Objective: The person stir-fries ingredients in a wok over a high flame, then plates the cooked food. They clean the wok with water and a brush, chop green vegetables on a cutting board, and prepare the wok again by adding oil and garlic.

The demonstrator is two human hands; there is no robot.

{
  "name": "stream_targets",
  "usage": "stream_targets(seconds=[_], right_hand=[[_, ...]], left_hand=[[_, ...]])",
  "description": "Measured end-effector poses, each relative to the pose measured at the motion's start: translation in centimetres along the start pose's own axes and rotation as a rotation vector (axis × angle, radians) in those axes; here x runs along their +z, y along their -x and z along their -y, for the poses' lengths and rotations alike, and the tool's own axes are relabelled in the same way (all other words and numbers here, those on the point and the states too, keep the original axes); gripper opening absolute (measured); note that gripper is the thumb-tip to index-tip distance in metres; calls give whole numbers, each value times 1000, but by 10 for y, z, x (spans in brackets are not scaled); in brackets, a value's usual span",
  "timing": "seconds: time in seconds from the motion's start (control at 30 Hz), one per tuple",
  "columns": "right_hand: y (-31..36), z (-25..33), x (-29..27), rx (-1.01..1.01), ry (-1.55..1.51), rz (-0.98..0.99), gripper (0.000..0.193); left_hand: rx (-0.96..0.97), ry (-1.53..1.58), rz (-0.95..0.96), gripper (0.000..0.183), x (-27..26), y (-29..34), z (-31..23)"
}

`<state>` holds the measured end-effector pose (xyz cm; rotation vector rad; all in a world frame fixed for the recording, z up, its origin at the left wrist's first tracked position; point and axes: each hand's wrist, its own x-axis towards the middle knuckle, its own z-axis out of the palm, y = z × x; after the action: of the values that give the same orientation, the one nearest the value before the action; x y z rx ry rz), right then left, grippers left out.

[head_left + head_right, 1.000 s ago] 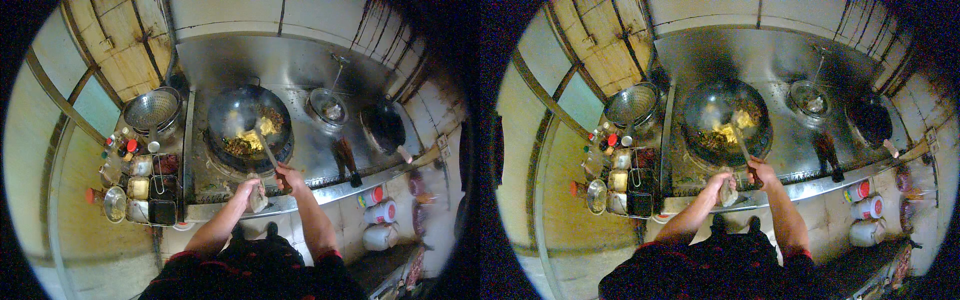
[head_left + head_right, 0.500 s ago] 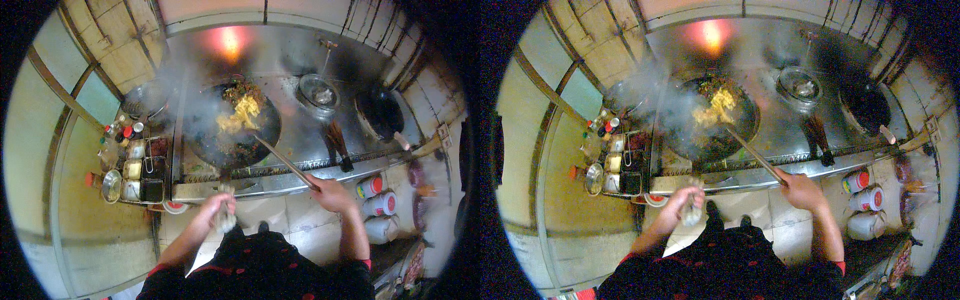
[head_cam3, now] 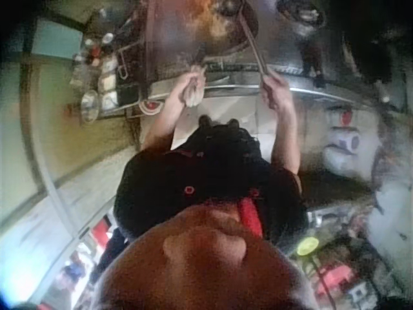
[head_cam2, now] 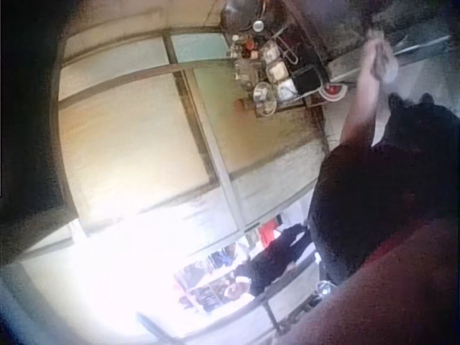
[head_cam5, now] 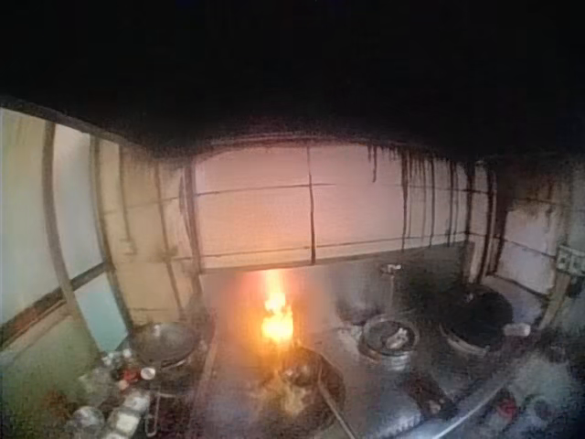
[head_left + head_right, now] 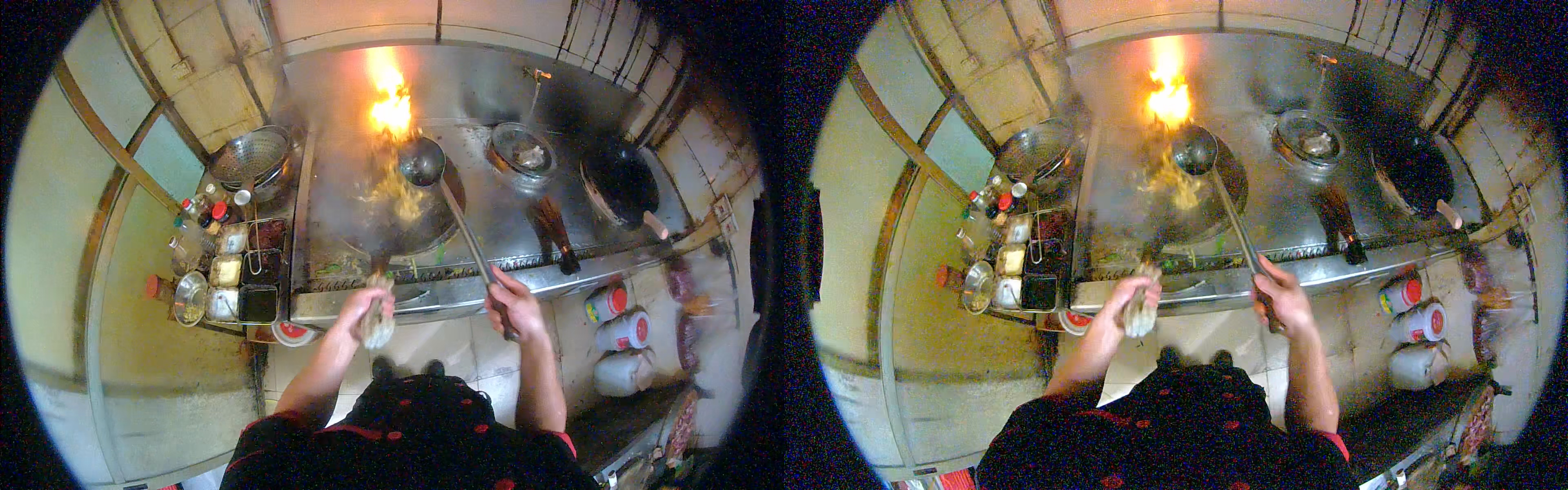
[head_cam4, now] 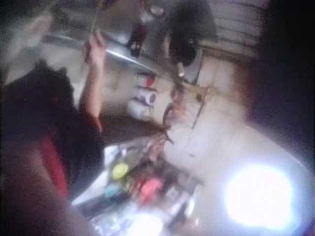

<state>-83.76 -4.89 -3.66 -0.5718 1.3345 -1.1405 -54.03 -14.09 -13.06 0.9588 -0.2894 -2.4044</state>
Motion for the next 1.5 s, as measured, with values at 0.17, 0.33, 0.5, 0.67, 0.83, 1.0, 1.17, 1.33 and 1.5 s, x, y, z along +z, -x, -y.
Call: stream_targets(seconds=[0.17,0.33,0.5,0.67,0.83,1.0,1.17,1.33,1.5], right_hand=[[-45,-10,41,35,-72,81,43],[-52,-15,39,116,172,-1,46],[-97,-24,38,-326,694,-184,44],[-114,-12,64,-362,1036,12,46],[-17,39,37,-423,1577,139,46],[-31,43,39,-339,1830,-10,49],[-21,39,17,-370,1517,-38,48],[-2,54,-3,-457,1537,99,46],[-53,14,25,-421,1517,-120,46]], left_hand=[[-92,-22,-40,13,21,-9,-18],[-57,-64,-84,13,3,-1,-1],[-43,-234,-112,17,-5,-6,4],[-46,-120,-29,14,13,-17,-28],[189,-237,88,12,39,-52,-72],[184,-195,-53,13,30,-61,-40],[26,-317,-98,18,8,2,-9],[280,-209,7,20,26,2,-44],[69,-402,-323,19,15,-17,-10]])
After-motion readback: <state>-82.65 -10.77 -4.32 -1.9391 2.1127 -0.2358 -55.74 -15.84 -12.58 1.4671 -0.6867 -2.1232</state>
